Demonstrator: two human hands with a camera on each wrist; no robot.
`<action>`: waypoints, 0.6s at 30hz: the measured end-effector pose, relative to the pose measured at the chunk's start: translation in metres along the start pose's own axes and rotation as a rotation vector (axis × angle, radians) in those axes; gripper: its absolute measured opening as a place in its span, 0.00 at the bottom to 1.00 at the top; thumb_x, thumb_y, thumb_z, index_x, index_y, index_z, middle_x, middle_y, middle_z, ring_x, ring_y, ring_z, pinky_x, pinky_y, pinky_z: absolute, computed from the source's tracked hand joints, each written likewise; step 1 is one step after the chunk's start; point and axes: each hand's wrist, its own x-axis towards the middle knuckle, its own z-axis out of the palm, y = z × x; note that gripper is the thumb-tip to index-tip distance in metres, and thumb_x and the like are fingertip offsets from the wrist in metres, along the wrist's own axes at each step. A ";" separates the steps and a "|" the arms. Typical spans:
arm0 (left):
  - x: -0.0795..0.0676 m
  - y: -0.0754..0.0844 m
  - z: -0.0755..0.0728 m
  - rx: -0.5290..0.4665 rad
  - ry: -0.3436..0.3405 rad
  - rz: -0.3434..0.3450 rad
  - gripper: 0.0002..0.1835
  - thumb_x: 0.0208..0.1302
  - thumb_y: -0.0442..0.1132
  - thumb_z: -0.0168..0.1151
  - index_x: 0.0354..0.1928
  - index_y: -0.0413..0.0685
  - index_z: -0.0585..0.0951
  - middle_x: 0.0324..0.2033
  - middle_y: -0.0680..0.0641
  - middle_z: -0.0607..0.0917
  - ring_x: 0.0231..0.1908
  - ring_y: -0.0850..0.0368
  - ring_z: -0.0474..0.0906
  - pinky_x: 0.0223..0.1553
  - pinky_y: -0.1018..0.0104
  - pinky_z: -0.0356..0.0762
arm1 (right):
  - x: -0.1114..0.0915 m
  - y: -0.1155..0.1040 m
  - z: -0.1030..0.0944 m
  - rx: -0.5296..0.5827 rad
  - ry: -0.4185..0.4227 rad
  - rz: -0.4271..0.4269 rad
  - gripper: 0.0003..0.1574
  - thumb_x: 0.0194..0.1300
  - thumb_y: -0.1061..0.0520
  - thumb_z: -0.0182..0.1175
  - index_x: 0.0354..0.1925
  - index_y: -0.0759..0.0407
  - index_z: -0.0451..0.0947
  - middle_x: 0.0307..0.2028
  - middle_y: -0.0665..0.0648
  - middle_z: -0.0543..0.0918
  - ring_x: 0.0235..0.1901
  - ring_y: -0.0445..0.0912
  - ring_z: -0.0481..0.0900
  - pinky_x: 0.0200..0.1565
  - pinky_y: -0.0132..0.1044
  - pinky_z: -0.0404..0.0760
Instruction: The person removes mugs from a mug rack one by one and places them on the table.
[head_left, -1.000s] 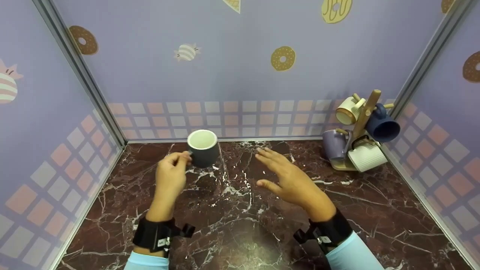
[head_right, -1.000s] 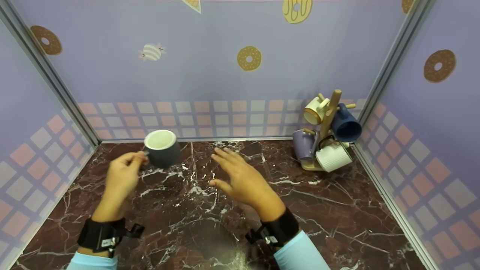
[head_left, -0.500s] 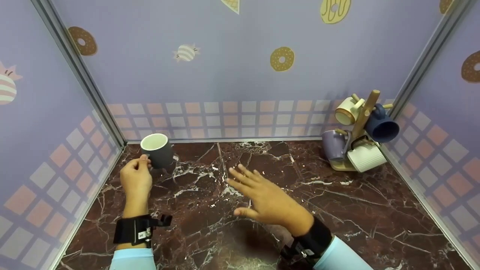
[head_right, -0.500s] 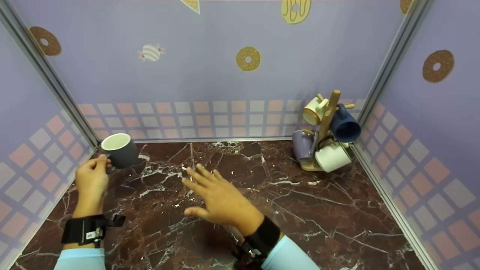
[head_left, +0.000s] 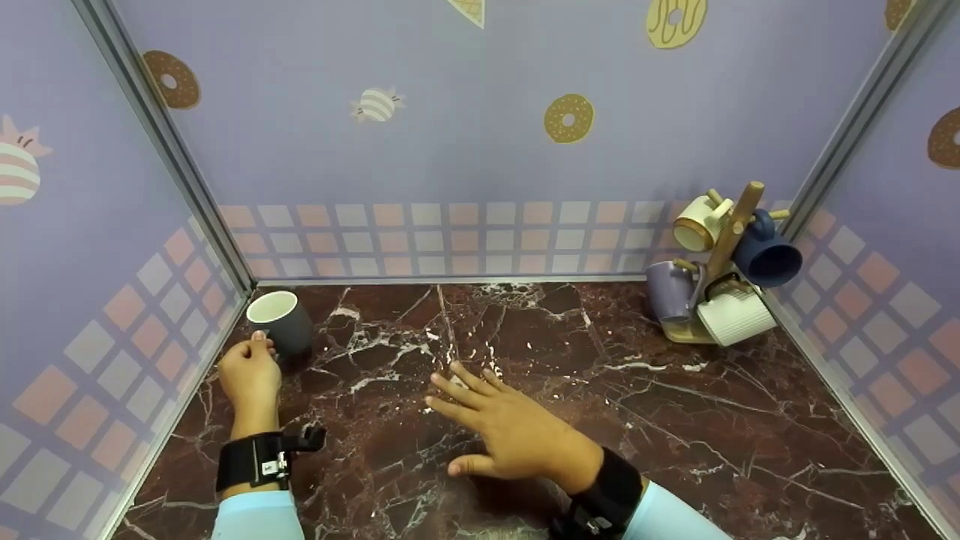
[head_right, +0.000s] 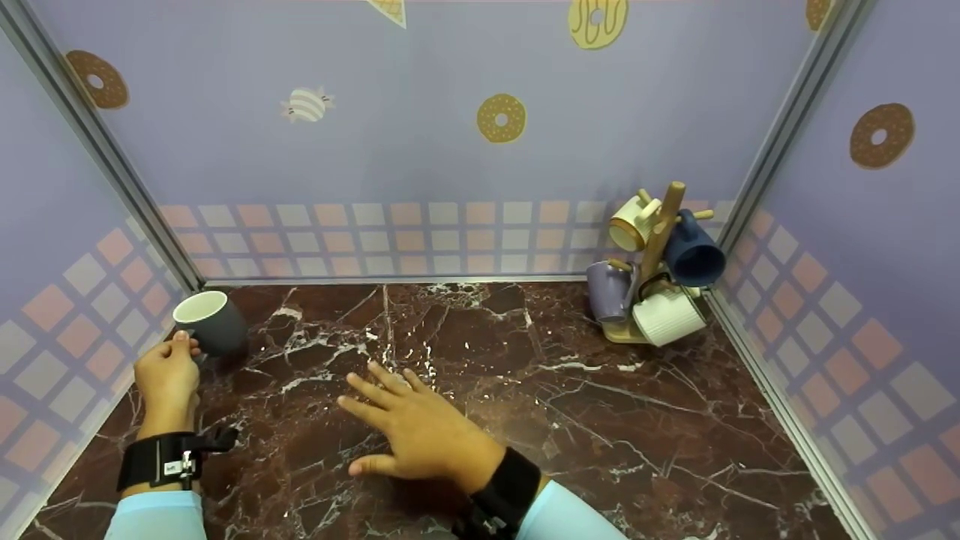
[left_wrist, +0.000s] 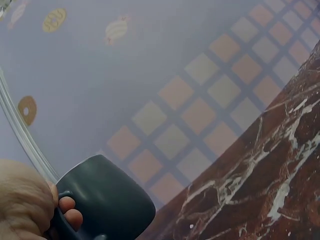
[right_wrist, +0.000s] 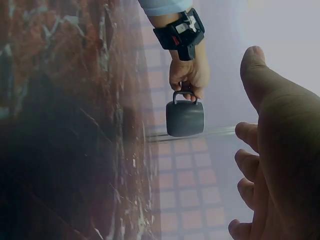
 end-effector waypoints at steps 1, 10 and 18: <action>0.001 -0.003 0.000 -0.002 0.000 -0.005 0.22 0.89 0.43 0.58 0.47 0.29 0.90 0.24 0.65 0.84 0.30 0.74 0.72 0.42 0.70 0.72 | 0.000 -0.001 0.001 -0.001 -0.007 0.001 0.60 0.81 0.21 0.55 0.94 0.37 0.42 0.94 0.46 0.34 0.94 0.58 0.36 0.90 0.67 0.53; 0.006 -0.019 0.002 -0.024 -0.046 -0.066 0.24 0.90 0.46 0.55 0.51 0.29 0.89 0.26 0.65 0.83 0.29 0.77 0.74 0.35 0.79 0.74 | 0.001 -0.003 0.006 -0.007 -0.021 -0.008 0.61 0.81 0.20 0.54 0.94 0.35 0.39 0.94 0.47 0.34 0.94 0.59 0.39 0.90 0.67 0.52; 0.005 -0.024 0.003 -0.069 -0.058 -0.088 0.23 0.91 0.44 0.54 0.50 0.28 0.88 0.24 0.68 0.80 0.28 0.76 0.75 0.32 0.82 0.75 | 0.002 -0.003 0.008 0.001 -0.029 -0.002 0.60 0.81 0.20 0.54 0.94 0.34 0.39 0.94 0.46 0.34 0.93 0.62 0.42 0.89 0.68 0.54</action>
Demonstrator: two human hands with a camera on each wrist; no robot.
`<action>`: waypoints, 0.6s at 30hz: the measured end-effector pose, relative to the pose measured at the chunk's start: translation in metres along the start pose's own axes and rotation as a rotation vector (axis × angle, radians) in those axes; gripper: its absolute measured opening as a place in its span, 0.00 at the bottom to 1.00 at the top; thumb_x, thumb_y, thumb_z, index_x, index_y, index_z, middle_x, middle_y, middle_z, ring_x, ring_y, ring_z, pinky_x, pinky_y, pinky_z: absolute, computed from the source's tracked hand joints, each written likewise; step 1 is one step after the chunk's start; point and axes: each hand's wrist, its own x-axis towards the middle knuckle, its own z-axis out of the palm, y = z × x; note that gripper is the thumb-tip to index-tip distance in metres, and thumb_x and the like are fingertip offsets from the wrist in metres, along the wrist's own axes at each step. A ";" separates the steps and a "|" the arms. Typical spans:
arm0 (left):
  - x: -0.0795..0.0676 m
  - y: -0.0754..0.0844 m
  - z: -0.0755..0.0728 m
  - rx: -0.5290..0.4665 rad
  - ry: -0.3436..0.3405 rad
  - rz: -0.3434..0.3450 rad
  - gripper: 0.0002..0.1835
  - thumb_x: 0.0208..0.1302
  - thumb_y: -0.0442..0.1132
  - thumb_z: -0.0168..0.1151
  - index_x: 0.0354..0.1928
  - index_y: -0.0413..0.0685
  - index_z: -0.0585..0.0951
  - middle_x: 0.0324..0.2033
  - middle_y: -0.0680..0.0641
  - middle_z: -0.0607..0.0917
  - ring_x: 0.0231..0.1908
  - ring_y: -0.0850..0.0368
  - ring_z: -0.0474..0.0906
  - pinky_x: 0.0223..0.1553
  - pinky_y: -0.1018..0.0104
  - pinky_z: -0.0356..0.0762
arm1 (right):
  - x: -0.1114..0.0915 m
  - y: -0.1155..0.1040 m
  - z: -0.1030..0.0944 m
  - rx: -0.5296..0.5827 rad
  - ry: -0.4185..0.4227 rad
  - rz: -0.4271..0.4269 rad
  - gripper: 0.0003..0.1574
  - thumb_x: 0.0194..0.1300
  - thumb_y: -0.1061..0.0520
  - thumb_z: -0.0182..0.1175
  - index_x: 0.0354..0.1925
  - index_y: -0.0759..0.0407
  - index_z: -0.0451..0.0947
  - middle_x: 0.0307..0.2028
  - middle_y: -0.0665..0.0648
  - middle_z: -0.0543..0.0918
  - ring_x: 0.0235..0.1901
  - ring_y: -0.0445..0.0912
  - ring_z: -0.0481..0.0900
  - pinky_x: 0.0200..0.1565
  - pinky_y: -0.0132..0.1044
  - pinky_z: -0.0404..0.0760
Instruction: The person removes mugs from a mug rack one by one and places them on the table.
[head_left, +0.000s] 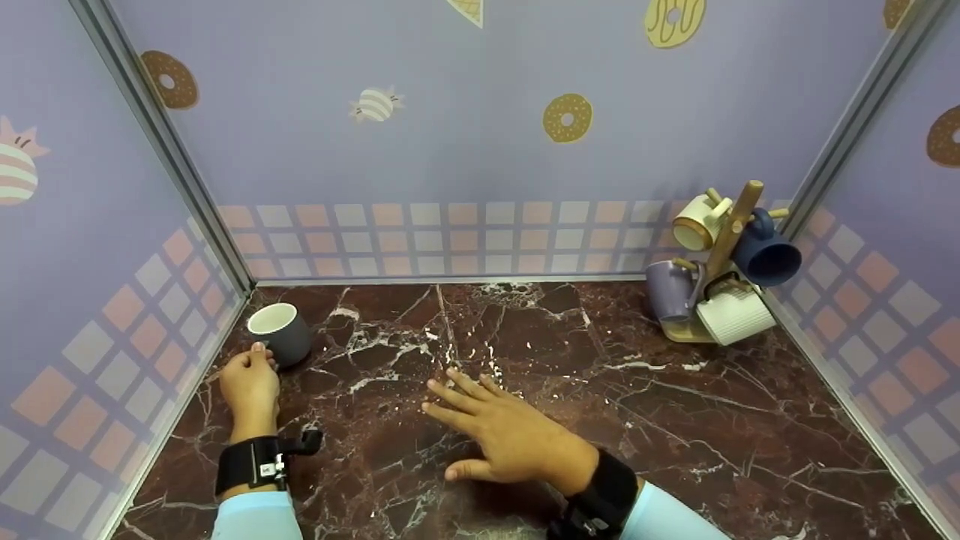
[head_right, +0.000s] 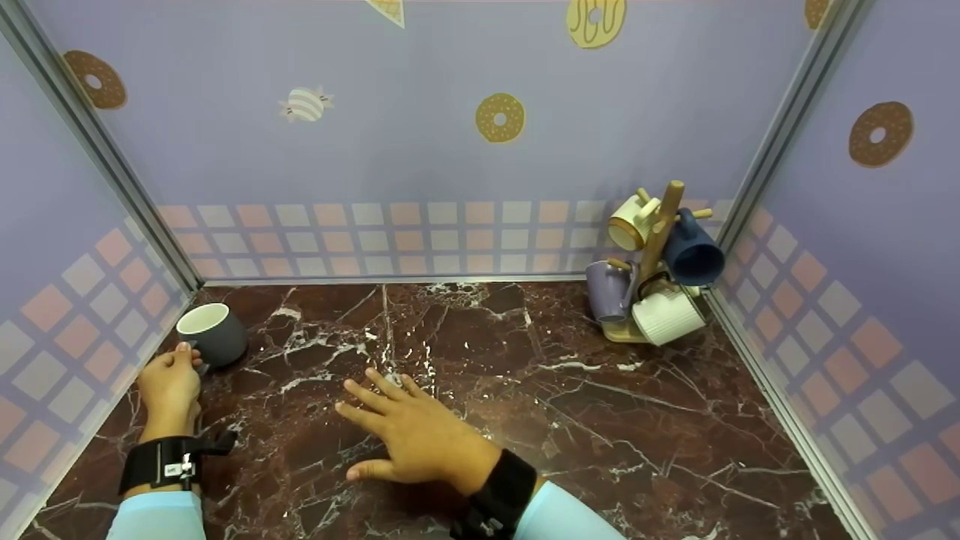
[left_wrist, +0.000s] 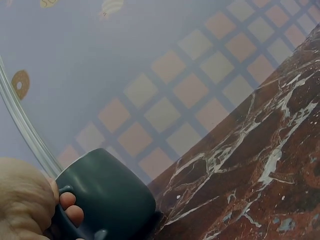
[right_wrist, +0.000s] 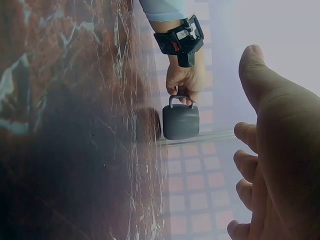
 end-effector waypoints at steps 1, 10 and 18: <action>0.000 -0.001 0.000 -0.006 -0.002 -0.001 0.23 0.91 0.44 0.54 0.50 0.28 0.88 0.24 0.67 0.81 0.28 0.76 0.75 0.32 0.82 0.76 | 0.000 0.000 0.000 0.000 -0.003 0.002 0.60 0.81 0.20 0.54 0.94 0.34 0.38 0.94 0.46 0.34 0.94 0.62 0.42 0.89 0.68 0.54; -0.001 -0.005 0.002 0.023 0.000 0.001 0.22 0.90 0.43 0.55 0.52 0.27 0.89 0.33 0.51 0.90 0.34 0.67 0.82 0.36 0.78 0.79 | 0.000 0.002 0.001 0.024 0.021 -0.003 0.59 0.82 0.22 0.55 0.94 0.39 0.43 0.94 0.47 0.38 0.94 0.58 0.42 0.90 0.64 0.55; 0.004 -0.005 0.001 0.084 0.049 -0.006 0.17 0.82 0.45 0.62 0.50 0.35 0.89 0.50 0.34 0.90 0.59 0.32 0.82 0.67 0.41 0.77 | 0.001 0.002 0.002 0.057 0.064 0.013 0.53 0.86 0.27 0.53 0.93 0.46 0.50 0.94 0.48 0.45 0.93 0.56 0.48 0.88 0.61 0.62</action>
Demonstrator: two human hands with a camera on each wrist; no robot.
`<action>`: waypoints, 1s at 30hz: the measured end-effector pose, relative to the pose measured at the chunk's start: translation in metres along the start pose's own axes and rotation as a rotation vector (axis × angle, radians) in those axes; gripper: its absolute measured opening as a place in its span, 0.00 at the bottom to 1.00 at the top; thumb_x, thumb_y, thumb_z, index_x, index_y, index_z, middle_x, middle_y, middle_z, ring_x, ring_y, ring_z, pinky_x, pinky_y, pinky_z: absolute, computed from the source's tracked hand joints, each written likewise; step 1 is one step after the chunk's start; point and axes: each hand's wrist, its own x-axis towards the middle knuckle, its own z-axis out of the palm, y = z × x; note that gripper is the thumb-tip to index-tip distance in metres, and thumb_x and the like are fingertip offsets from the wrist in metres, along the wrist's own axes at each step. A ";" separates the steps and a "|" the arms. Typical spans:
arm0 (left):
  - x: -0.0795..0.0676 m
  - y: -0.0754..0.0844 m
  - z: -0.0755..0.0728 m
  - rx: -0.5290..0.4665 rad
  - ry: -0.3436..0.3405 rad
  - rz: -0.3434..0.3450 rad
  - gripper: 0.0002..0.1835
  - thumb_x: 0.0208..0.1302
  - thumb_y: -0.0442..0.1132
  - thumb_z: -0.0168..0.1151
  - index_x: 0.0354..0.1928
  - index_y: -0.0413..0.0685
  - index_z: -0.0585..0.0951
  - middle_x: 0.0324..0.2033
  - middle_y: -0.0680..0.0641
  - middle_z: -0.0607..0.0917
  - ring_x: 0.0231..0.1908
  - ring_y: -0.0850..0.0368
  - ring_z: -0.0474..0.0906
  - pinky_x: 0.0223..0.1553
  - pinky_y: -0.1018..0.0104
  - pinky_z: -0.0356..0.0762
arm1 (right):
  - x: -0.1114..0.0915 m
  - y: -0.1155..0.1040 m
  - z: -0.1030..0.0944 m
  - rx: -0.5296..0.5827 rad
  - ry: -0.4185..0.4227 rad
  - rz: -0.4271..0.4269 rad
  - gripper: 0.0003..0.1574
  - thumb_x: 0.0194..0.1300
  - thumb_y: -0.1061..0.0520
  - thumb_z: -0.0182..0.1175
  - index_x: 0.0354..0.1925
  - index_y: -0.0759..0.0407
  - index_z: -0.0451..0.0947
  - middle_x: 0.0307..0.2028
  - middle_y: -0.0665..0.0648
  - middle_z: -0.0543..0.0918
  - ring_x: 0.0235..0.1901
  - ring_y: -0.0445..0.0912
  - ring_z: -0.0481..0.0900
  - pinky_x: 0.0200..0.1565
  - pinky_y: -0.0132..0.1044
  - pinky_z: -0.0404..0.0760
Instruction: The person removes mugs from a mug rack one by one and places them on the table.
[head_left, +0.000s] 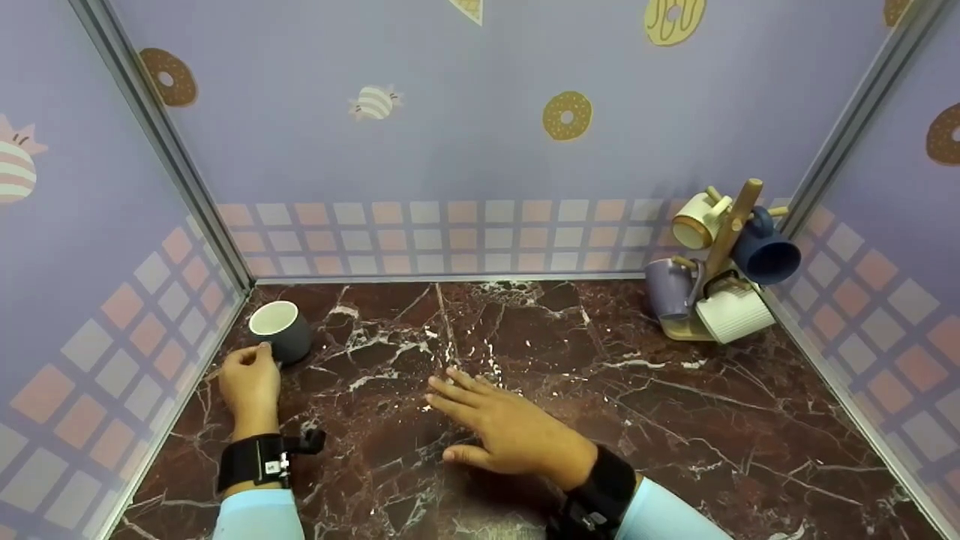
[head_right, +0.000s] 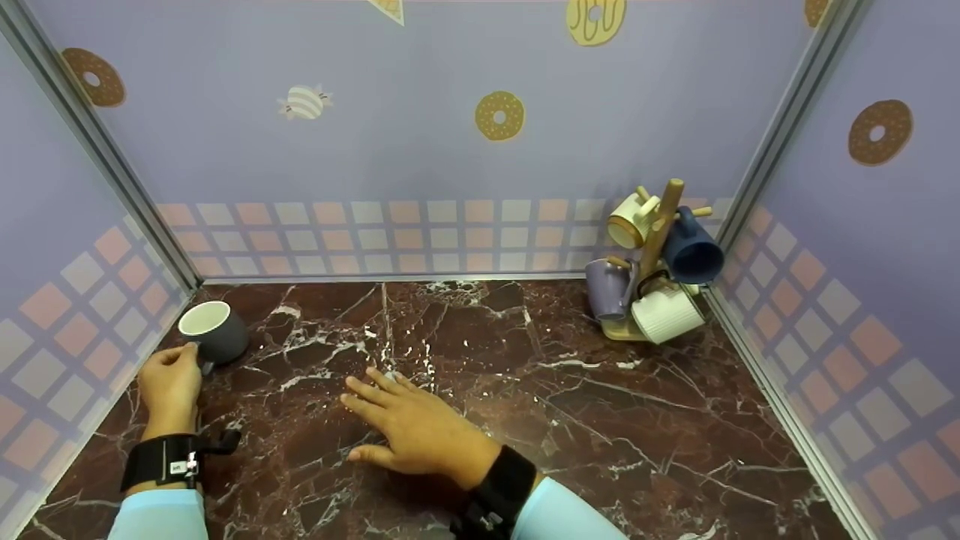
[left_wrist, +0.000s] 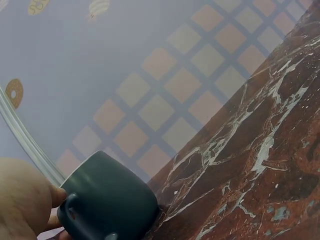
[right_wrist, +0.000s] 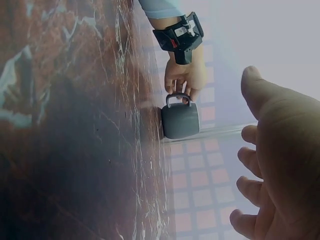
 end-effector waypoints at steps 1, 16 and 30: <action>-0.004 0.004 0.000 0.004 0.007 0.006 0.19 0.83 0.45 0.61 0.55 0.32 0.87 0.55 0.31 0.87 0.63 0.30 0.79 0.71 0.38 0.74 | 0.000 0.000 0.000 -0.003 0.001 0.000 0.53 0.86 0.27 0.53 0.93 0.46 0.51 0.93 0.47 0.45 0.93 0.56 0.49 0.88 0.61 0.63; -0.033 0.053 0.006 0.004 0.120 0.388 0.18 0.74 0.38 0.68 0.58 0.33 0.89 0.60 0.30 0.82 0.70 0.29 0.71 0.79 0.38 0.66 | -0.003 0.008 -0.010 -0.061 0.056 -0.028 0.50 0.86 0.23 0.47 0.87 0.51 0.68 0.90 0.51 0.62 0.88 0.57 0.66 0.87 0.53 0.68; -0.083 0.106 0.022 0.274 -0.420 0.719 0.33 0.85 0.53 0.65 0.83 0.46 0.75 0.83 0.39 0.74 0.85 0.35 0.63 0.88 0.30 0.59 | -0.013 0.034 -0.037 0.002 0.141 0.110 0.45 0.84 0.25 0.54 0.79 0.52 0.78 0.79 0.54 0.81 0.79 0.54 0.79 0.82 0.55 0.77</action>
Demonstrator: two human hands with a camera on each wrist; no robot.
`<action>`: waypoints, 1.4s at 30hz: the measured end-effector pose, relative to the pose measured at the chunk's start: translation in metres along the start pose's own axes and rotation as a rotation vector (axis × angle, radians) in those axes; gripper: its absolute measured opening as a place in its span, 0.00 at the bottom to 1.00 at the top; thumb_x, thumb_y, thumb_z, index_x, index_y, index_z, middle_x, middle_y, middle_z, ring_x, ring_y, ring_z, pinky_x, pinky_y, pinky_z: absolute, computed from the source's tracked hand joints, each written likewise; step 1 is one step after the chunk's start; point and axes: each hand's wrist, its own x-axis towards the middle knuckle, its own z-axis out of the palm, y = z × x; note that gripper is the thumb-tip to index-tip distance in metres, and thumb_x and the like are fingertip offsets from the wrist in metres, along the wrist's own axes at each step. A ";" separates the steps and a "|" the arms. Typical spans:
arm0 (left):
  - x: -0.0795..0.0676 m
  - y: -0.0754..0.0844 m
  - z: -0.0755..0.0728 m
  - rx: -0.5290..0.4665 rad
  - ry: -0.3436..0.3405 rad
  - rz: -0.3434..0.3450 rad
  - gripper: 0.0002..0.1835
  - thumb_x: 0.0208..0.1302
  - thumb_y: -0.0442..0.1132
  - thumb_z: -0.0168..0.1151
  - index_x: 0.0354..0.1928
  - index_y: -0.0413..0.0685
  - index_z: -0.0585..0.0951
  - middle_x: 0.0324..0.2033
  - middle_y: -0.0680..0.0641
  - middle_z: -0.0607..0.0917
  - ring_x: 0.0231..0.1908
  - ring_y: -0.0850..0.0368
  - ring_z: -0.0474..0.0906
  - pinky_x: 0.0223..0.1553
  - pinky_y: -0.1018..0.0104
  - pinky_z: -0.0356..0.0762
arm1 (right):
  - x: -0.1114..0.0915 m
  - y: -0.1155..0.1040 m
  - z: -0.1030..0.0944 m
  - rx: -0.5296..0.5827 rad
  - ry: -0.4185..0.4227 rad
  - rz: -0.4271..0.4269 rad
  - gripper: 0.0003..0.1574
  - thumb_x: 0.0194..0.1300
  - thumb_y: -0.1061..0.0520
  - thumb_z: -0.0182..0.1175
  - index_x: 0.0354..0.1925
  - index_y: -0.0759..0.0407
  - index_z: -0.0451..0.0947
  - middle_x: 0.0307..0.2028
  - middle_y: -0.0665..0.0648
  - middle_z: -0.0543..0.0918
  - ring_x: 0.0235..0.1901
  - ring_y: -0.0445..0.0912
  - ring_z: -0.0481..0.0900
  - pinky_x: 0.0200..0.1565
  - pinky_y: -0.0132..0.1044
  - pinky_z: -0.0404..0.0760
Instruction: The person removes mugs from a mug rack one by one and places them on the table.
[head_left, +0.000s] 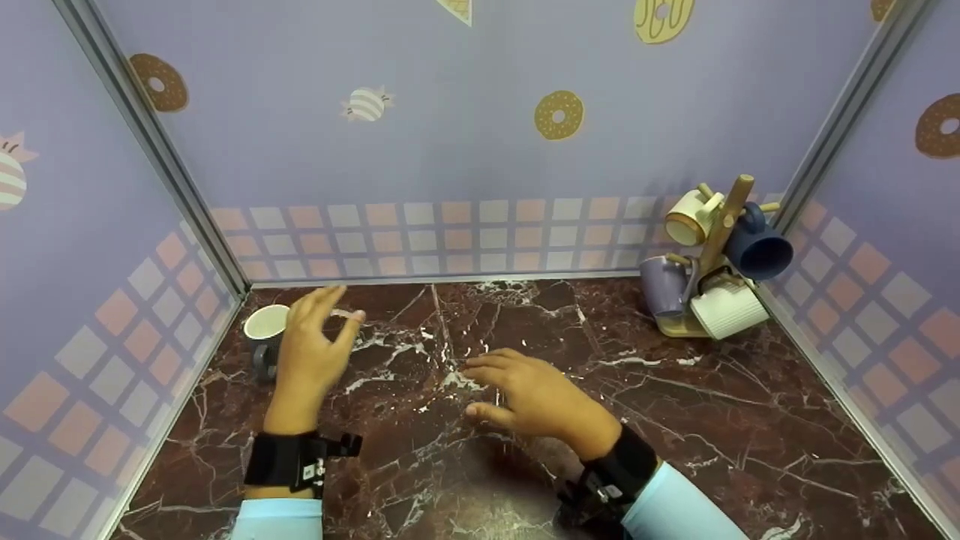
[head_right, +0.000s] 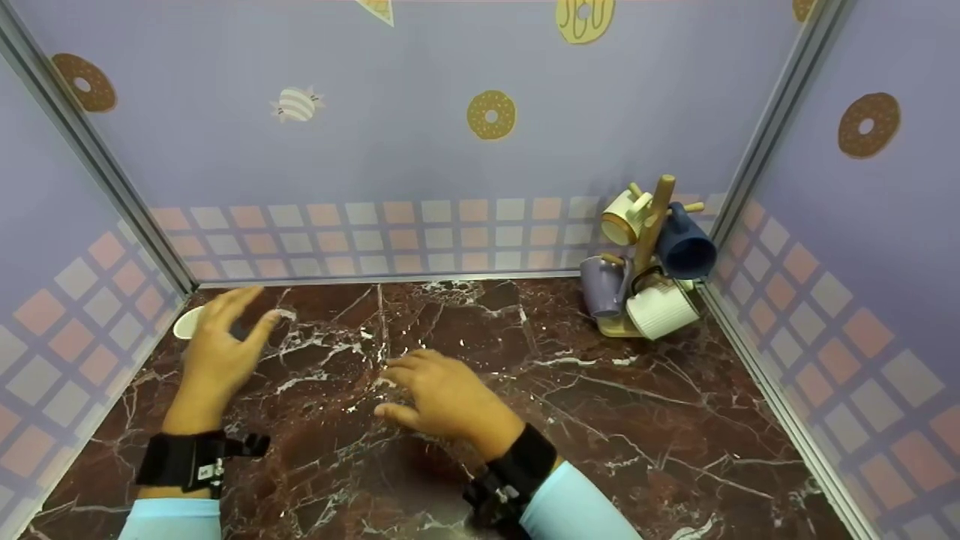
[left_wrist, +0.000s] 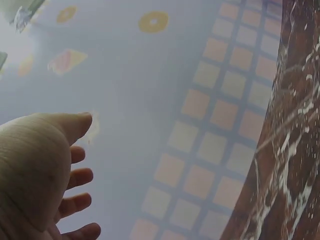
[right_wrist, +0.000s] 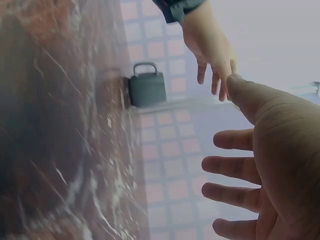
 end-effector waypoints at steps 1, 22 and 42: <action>0.000 0.005 0.002 0.009 -0.020 0.021 0.34 0.85 0.54 0.65 0.83 0.46 0.75 0.83 0.39 0.74 0.86 0.34 0.62 0.88 0.29 0.59 | -0.001 0.003 -0.002 -0.002 0.008 0.013 0.44 0.84 0.25 0.53 0.78 0.52 0.79 0.78 0.54 0.82 0.78 0.54 0.80 0.82 0.55 0.78; -0.019 0.065 0.048 0.204 -0.282 0.261 0.43 0.78 0.66 0.67 0.85 0.53 0.73 0.88 0.48 0.68 0.89 0.38 0.60 0.89 0.28 0.57 | -0.016 0.061 -0.040 0.009 0.130 0.269 0.39 0.83 0.31 0.62 0.75 0.54 0.82 0.74 0.61 0.86 0.75 0.60 0.83 0.78 0.64 0.81; -0.040 0.091 0.080 0.225 -0.385 0.363 0.44 0.76 0.69 0.66 0.85 0.55 0.73 0.87 0.48 0.69 0.88 0.40 0.62 0.89 0.31 0.57 | -0.040 0.126 -0.139 -0.003 0.209 0.560 0.38 0.85 0.34 0.62 0.79 0.53 0.78 0.78 0.69 0.79 0.78 0.69 0.76 0.80 0.72 0.74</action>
